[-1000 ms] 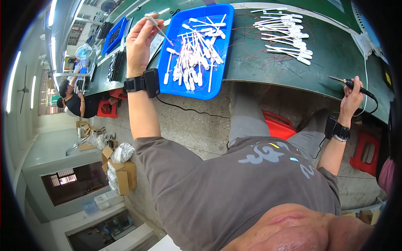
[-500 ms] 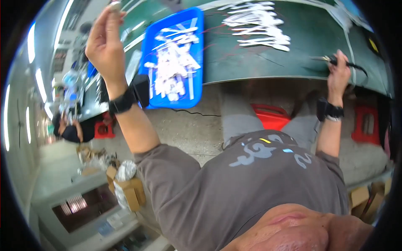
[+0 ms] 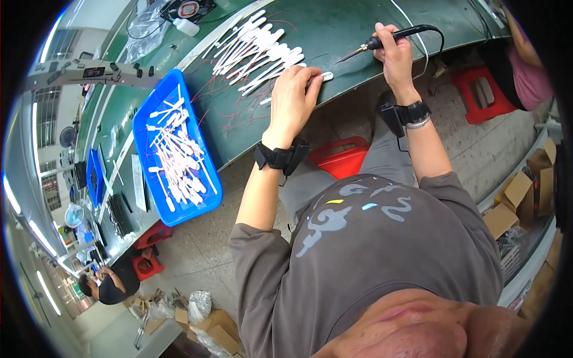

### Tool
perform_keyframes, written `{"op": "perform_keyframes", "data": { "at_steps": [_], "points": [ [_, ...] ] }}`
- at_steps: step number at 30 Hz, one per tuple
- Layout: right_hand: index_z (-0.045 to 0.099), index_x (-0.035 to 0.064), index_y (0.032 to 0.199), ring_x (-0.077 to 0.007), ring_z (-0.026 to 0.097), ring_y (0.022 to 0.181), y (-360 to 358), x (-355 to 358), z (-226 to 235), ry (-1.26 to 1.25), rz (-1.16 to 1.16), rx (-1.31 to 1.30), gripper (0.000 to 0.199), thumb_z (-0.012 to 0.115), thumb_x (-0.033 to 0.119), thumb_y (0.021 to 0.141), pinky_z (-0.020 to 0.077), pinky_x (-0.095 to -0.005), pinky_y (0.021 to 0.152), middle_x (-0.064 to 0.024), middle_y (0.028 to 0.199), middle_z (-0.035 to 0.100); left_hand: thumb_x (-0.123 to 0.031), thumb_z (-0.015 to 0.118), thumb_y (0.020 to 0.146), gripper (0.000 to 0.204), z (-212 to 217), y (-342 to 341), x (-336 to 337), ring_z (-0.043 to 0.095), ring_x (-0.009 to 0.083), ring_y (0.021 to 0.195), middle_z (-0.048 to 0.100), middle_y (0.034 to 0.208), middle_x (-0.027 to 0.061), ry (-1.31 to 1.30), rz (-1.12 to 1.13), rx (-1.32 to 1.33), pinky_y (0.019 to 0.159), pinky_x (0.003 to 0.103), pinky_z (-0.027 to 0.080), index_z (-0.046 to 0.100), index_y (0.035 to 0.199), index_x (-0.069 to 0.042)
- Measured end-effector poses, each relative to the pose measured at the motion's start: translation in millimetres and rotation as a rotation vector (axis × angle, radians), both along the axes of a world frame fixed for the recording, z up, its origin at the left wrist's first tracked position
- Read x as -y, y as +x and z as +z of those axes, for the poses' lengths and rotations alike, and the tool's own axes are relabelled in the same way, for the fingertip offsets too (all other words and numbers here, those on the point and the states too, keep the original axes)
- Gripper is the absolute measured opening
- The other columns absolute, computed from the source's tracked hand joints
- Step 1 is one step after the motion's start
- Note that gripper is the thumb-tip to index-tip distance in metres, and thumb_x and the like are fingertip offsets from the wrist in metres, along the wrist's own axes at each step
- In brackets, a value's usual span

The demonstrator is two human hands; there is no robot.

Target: Soldering wires onto small white electronic components at a factory workstation.

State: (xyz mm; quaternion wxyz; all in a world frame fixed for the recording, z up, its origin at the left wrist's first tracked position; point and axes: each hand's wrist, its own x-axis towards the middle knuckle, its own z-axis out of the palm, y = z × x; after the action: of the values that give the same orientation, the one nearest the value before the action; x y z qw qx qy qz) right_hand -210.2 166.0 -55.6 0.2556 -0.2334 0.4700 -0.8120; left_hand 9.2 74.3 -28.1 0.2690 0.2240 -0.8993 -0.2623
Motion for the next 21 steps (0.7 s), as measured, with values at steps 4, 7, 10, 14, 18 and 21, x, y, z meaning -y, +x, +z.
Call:
{"op": "perform_keyframes", "data": {
  "at_steps": [4, 7, 10, 14, 18, 21],
  "points": [
    [0.057, 0.0082, 0.079, -0.0002, 0.032, 0.049, -1, -1, 1, 0.011, -0.005, -0.01, 0.02, 0.062, 0.019, 0.094, 0.0229, -0.0182, 0.045, 0.007, 0.064, 0.044, -0.02, 0.069, 0.085, 0.02, -4, -3, -1, 0.059, 0.0279, 0.093, 0.064, 0.096, 0.0106, -0.134, 0.03, -0.009, 0.082, 0.038, 0.047, 0.07, 0.099, -0.006],
    [0.057, 0.0084, 0.078, 0.0001, 0.031, 0.05, 2, -2, 4, 0.055, -0.012, -0.025, 0.021, 0.062, 0.02, 0.094, 0.0223, -0.0184, 0.045, 0.0073, 0.064, 0.043, -0.019, 0.071, 0.082, 0.018, -6, -1, -4, 0.058, 0.0289, 0.093, 0.063, 0.097, 0.0098, -0.164, 0.055, -0.08, 0.081, 0.04, 0.046, 0.069, 0.095, -0.006],
    [0.056, 0.009, 0.076, 0.0005, 0.031, 0.05, 5, -3, 8, 0.116, -0.02, -0.042, 0.022, 0.062, 0.02, 0.094, 0.0219, -0.0187, 0.046, 0.0078, 0.063, 0.043, -0.019, 0.073, 0.08, 0.018, -5, 1, -10, 0.056, 0.0288, 0.094, 0.063, 0.098, 0.0088, -0.198, 0.071, -0.093, 0.081, 0.04, 0.044, 0.069, 0.093, -0.006],
    [0.056, 0.0104, 0.072, 0.0007, 0.03, 0.051, 9, -2, 8, 0.168, -0.062, -0.165, 0.025, 0.063, 0.021, 0.093, 0.0213, -0.0192, 0.046, 0.0089, 0.062, 0.041, -0.018, 0.075, 0.078, 0.019, -10, 0, -12, 0.056, 0.0271, 0.096, 0.062, 0.098, 0.0073, -0.225, 0.094, -0.062, 0.081, 0.039, 0.043, 0.07, 0.093, -0.007],
    [0.055, 0.0112, 0.07, 0.0006, 0.029, 0.052, 12, -1, 7, 0.203, -0.106, -0.303, 0.027, 0.063, 0.022, 0.093, 0.021, -0.0194, 0.046, 0.0099, 0.061, 0.04, -0.018, 0.076, 0.077, 0.018, -14, -1, -12, 0.056, 0.0259, 0.096, 0.063, 0.097, 0.0063, -0.19, 0.132, -0.088, 0.083, 0.038, 0.042, 0.071, 0.092, -0.008],
    [0.054, 0.0108, 0.07, 0.0006, 0.029, 0.051, 12, 0, 7, 0.229, -0.119, -0.333, 0.027, 0.063, 0.022, 0.093, 0.021, -0.0198, 0.046, 0.0102, 0.061, 0.039, -0.019, 0.076, 0.077, 0.017, -14, -1, -12, 0.056, 0.0261, 0.097, 0.064, 0.097, 0.0053, -0.156, 0.158, -0.074, 0.086, 0.038, 0.043, 0.072, 0.091, -0.01]
  ]
}}
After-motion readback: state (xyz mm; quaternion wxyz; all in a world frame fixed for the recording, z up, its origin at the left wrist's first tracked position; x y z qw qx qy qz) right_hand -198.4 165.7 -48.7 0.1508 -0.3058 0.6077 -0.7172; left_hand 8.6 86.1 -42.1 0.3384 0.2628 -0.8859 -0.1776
